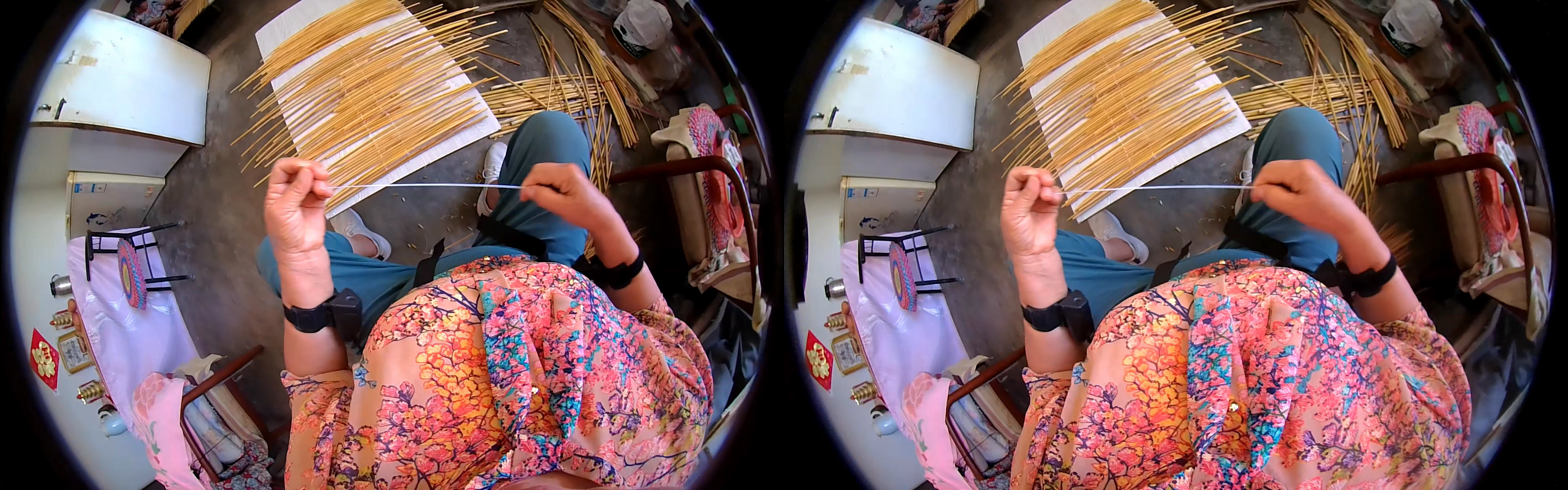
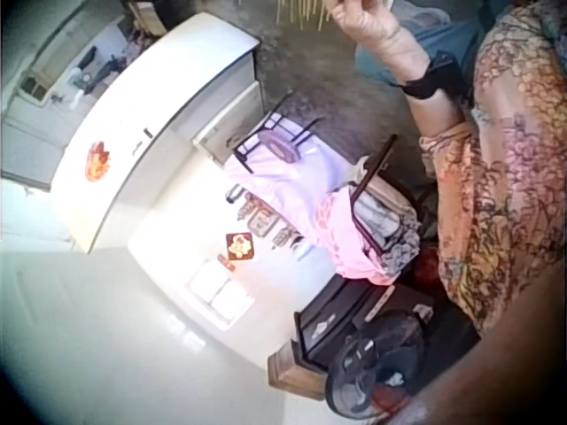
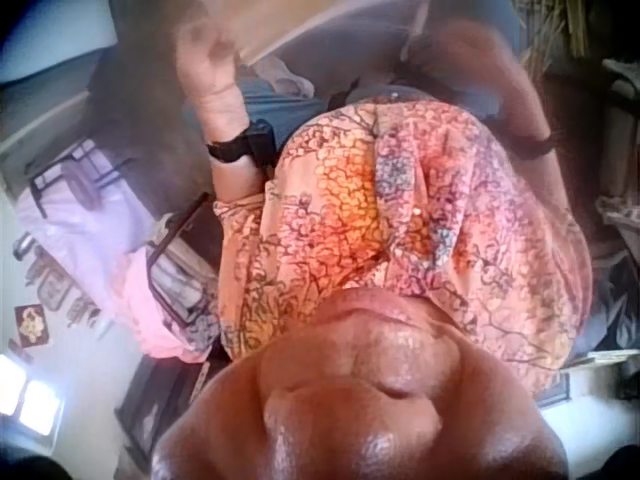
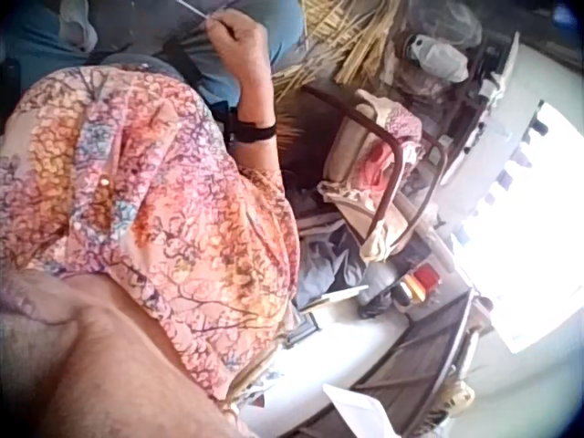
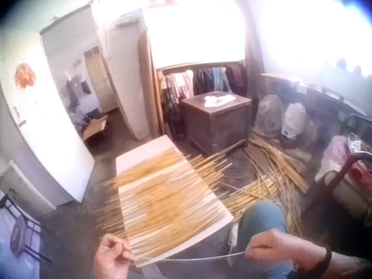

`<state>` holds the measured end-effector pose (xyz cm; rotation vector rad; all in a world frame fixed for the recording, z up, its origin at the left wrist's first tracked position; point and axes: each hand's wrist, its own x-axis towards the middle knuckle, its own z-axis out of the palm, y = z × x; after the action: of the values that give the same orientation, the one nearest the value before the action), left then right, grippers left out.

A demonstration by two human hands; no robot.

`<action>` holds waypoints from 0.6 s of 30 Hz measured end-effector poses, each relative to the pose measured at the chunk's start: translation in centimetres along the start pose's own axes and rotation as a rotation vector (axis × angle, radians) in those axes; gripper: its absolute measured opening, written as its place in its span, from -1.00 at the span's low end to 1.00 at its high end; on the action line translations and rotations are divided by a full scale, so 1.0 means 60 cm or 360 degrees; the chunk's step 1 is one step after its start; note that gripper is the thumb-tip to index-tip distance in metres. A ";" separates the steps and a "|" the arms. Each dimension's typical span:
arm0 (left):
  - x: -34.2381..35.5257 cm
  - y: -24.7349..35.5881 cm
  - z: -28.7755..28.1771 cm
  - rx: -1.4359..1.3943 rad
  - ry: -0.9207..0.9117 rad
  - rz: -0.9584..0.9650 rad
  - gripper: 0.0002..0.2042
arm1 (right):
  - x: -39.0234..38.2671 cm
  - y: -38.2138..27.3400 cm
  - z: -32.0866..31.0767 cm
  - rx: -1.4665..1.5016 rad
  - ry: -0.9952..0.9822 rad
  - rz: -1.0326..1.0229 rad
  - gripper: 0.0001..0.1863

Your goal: The person prepares thin wooden strips by cutting a string with shears and then manually ties the strips together with white thread while sitting at a table.

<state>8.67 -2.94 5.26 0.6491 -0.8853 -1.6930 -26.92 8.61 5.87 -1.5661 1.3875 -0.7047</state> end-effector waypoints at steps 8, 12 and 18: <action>-0.024 0.057 -0.095 -0.0036 0.0192 0.0182 -0.96 | -0.011 0.012 -0.054 0.0124 0.0446 0.0268 -0.84; -0.033 0.058 -0.111 -0.0038 0.0255 0.0232 -0.96 | 0.000 0.013 -0.057 0.0086 0.0571 0.0233 -0.83; -0.051 0.066 -0.151 -0.0054 0.0280 0.0315 -0.95 | 0.017 0.013 -0.075 0.0041 0.0616 0.0191 -0.85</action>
<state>18.83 -2.79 3.27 0.6546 -0.7682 -1.4475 -30.96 6.50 6.99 -1.3583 1.7294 -0.9835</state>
